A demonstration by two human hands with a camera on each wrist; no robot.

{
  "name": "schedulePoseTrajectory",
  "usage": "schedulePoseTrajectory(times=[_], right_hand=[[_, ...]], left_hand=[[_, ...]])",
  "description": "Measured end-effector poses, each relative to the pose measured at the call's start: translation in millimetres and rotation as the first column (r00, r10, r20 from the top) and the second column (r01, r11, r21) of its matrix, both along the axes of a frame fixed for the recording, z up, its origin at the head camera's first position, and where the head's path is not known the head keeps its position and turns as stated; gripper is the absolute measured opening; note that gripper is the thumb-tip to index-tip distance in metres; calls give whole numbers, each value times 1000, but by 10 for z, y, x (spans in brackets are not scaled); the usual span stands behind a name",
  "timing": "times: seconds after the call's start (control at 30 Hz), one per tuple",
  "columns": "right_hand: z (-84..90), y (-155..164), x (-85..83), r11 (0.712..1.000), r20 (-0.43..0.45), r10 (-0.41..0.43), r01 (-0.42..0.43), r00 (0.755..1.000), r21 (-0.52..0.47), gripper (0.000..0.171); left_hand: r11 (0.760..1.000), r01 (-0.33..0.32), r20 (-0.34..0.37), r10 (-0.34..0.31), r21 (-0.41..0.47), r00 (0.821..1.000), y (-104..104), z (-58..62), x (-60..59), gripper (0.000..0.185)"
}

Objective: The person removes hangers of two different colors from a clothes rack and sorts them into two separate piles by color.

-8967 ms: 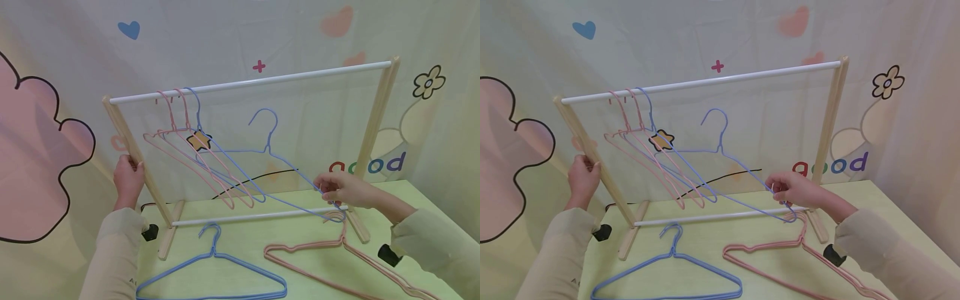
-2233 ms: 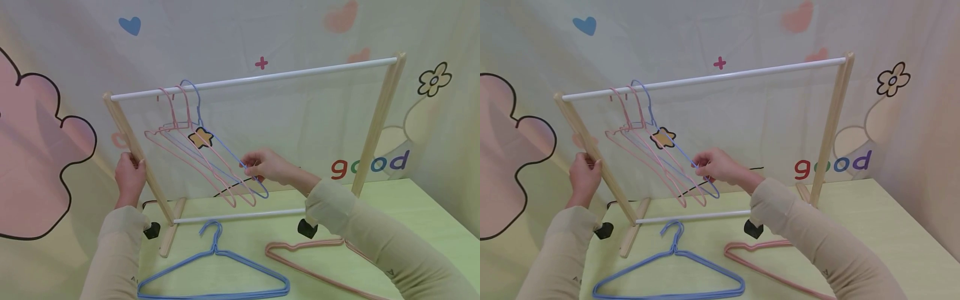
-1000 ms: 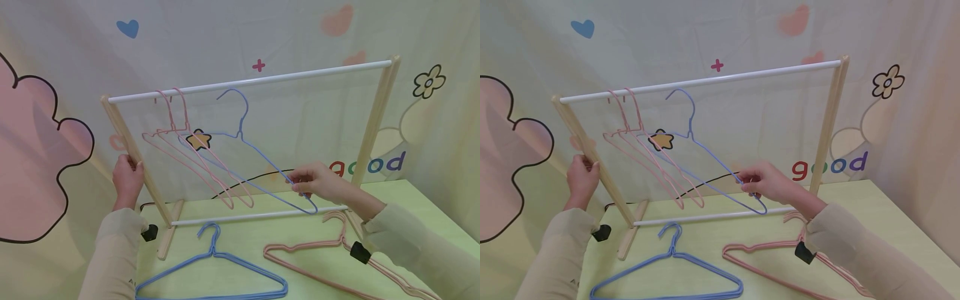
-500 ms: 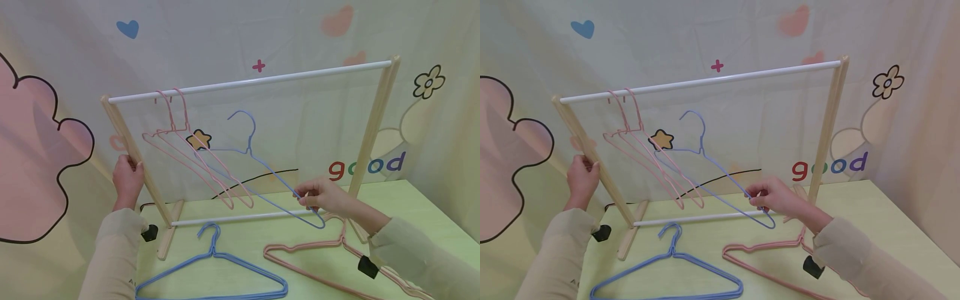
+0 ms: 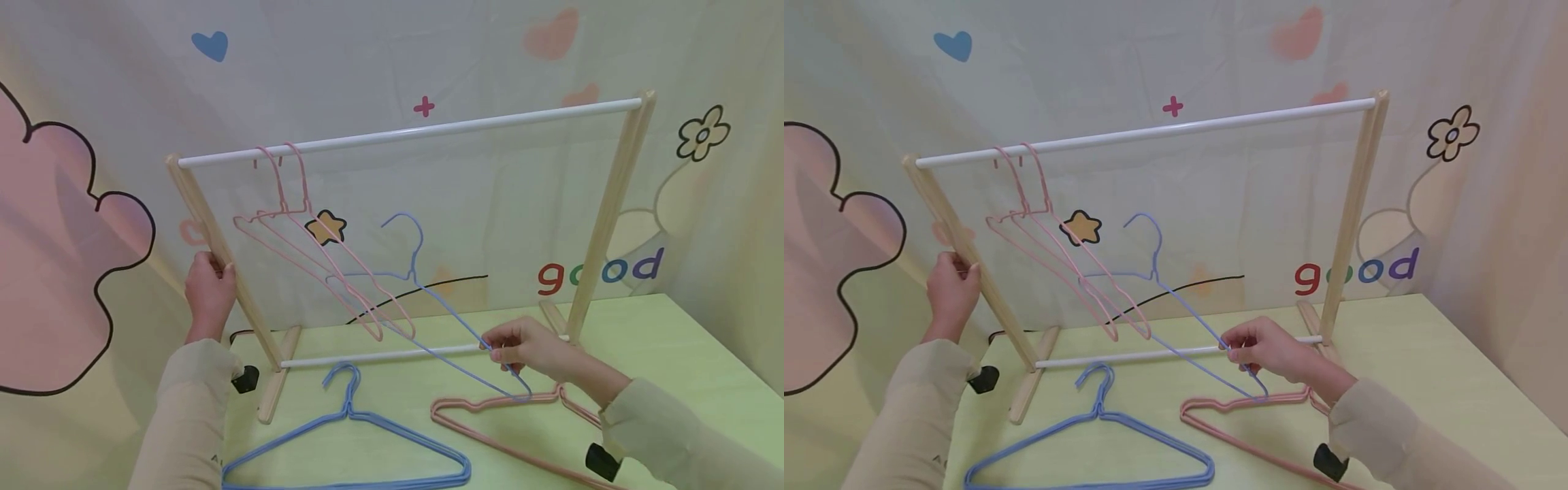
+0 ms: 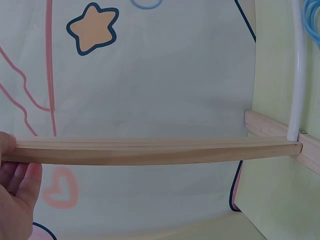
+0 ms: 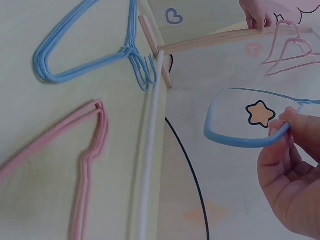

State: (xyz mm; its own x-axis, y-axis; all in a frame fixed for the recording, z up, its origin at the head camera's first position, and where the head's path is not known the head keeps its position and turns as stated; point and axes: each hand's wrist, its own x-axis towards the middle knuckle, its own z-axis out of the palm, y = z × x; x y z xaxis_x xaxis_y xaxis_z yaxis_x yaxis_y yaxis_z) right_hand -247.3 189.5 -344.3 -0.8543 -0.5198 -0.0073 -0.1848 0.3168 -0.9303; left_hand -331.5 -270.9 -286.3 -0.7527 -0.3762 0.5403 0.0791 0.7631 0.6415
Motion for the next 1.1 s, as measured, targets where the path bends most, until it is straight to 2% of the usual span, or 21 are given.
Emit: schedulePoseTrajectory(times=[0.1, 0.33, 0.43, 0.6, 0.73, 0.93, 1.1], right_hand=[[-121, 10, 22, 999, 63, 12, -10, 998, -31, 31], [-372, 8, 111, 995, 145, 52, -39, 988, -92, 30], [-456, -15, 130, 988, 184, 89, -64, 979, -138, 21], [-595, -83, 151, 965, 207, 202, -158, 957, -211, 7], [-703, -169, 175, 947, 236, 268, -210, 934, -244, 8], [-823, -307, 219, 942, 271, 295, -231, 916, -243, 9], [-894, -415, 254, 929, 278, 336, -269, 900, -253, 30]], left_hand=[[1000, 2, -1, -2, -10, 1000, -6, -7, -3, 25], [1000, 2, 4, -1, -15, 1000, 6, 4, 0, 25], [1000, 0, 9, 0, -8, 1000, 10, 7, 3, 25], [1000, -9, 35, 9, -5, 999, 10, 9, 0, 27], [1000, -11, 40, 12, -5, 999, 4, 10, -6, 27], [1000, -12, 45, 12, 1, 999, 3, 10, -10, 27], [1000, -12, 54, 11, 14, 999, 4, 8, -14, 27]])
